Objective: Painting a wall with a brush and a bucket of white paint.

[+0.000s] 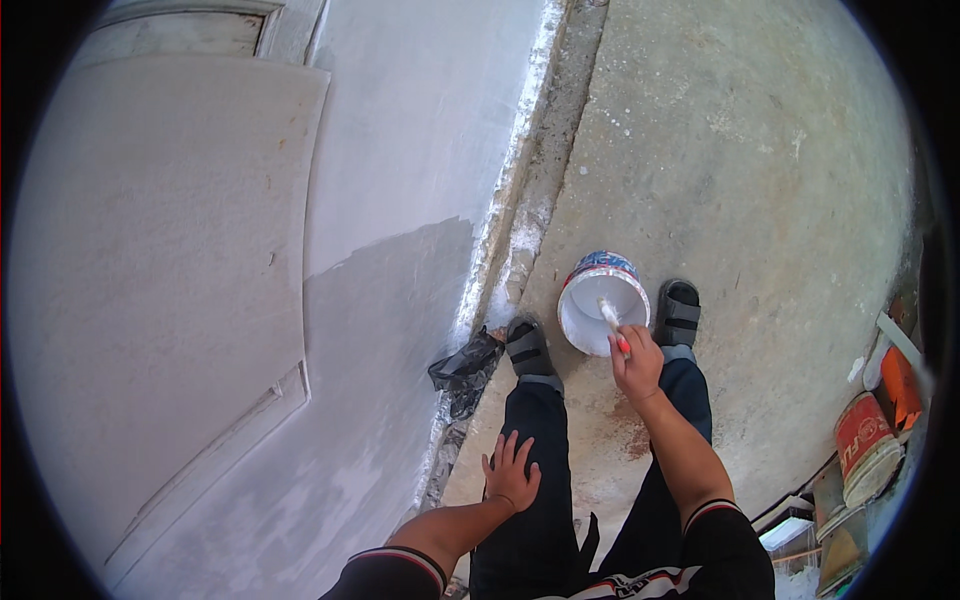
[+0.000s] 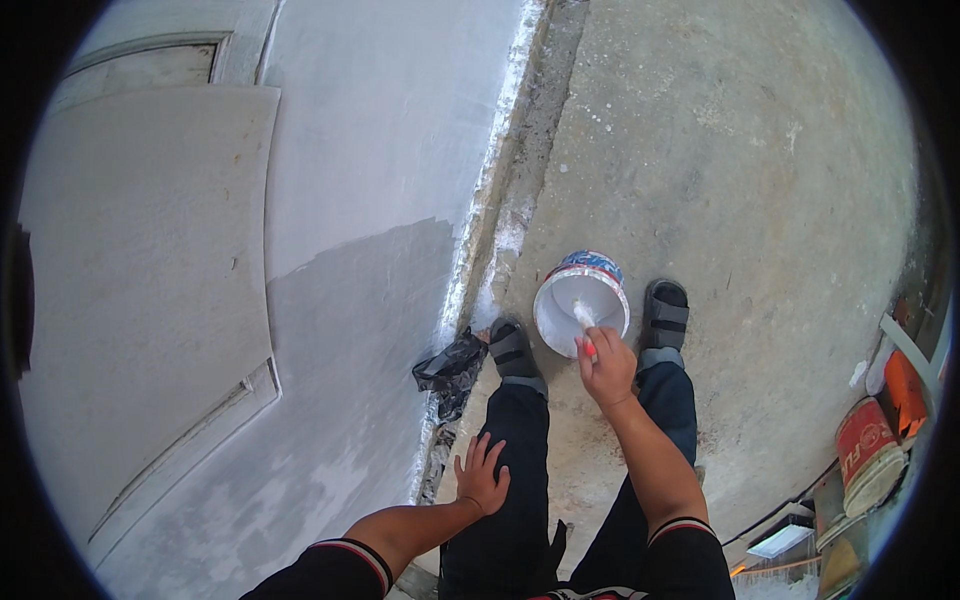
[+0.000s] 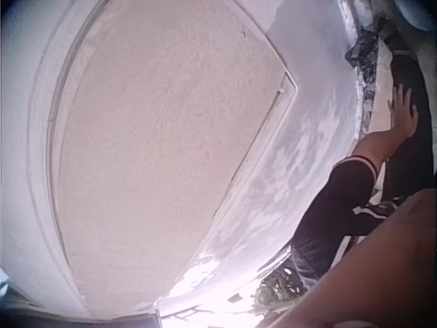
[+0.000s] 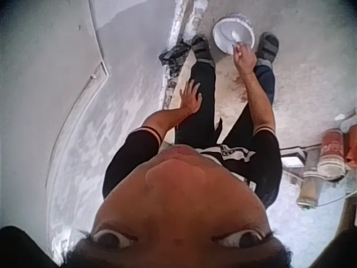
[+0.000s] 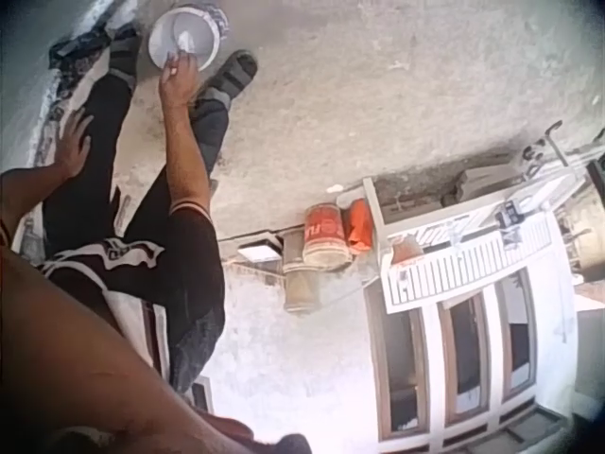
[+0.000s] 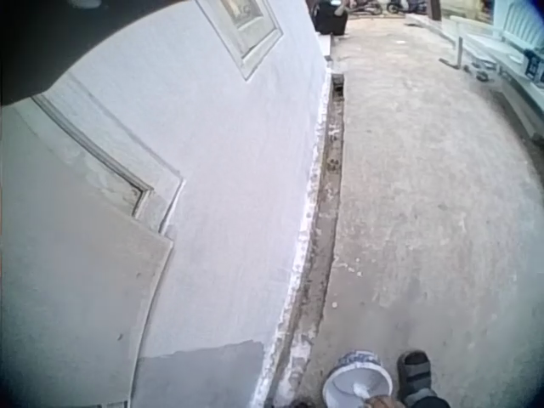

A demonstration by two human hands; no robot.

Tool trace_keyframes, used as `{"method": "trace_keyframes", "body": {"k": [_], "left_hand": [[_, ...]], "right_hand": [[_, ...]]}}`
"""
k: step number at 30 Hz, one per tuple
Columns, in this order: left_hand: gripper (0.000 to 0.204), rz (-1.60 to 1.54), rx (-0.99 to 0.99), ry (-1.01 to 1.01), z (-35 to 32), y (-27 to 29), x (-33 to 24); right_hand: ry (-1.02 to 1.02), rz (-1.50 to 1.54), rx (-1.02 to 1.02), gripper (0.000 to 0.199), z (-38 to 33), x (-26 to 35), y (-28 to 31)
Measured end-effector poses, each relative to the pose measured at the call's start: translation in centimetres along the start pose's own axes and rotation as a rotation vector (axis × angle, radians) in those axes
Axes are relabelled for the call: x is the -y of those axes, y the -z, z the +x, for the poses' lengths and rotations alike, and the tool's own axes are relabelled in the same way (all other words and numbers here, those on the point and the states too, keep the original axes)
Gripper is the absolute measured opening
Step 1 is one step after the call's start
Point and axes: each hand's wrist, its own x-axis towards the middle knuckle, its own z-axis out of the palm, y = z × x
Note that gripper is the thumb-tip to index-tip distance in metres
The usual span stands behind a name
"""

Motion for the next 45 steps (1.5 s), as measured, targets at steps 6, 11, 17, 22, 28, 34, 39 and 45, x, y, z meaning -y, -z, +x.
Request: {"method": "trace_keyframes", "body": {"k": [6,11,17,22,28,34,39,45], "left_hand": [[0.050,-0.004,0.007,-0.011,-0.2,-0.3,0.0],[0.051,-0.013,-0.012,-0.022,0.0,-0.6,0.0],[0.051,-0.020,-0.011,-0.012,0.0,-0.7,0.0],[0.052,-0.038,-0.007,-0.006,-0.6,-1.4,0.2],[0.053,-0.041,0.005,-0.004,-0.8,-1.9,0.1],[0.054,-0.045,-0.003,-0.013,-0.4,-2.2,0.2],[0.053,-0.048,0.004,-0.001,-0.6,-2.3,0.4],[0.052,-0.066,0.012,-0.005,-0.9,-1.5,0.4]], "right_hand": [[-0.027,-0.057,-0.004,0.018,0.2,-0.3,0.1],[-0.084,-0.092,0.010,0.018,0.6,-0.4,-0.7],[-0.149,-0.067,0.089,0.019,0.7,-1.0,-1.7],[-0.055,-0.085,0.032,0.019,0.5,-0.7,-1.2],[-0.062,-0.110,0.041,0.018,0.7,-1.3,-1.5],[-0.096,-0.060,0.029,0.016,0.6,-1.0,-1.9],[-0.063,-0.021,0.028,0.017,0.4,-2.0,-1.5],[-0.095,-0.036,0.070,0.018,0.7,-2.6,-1.4]]}}
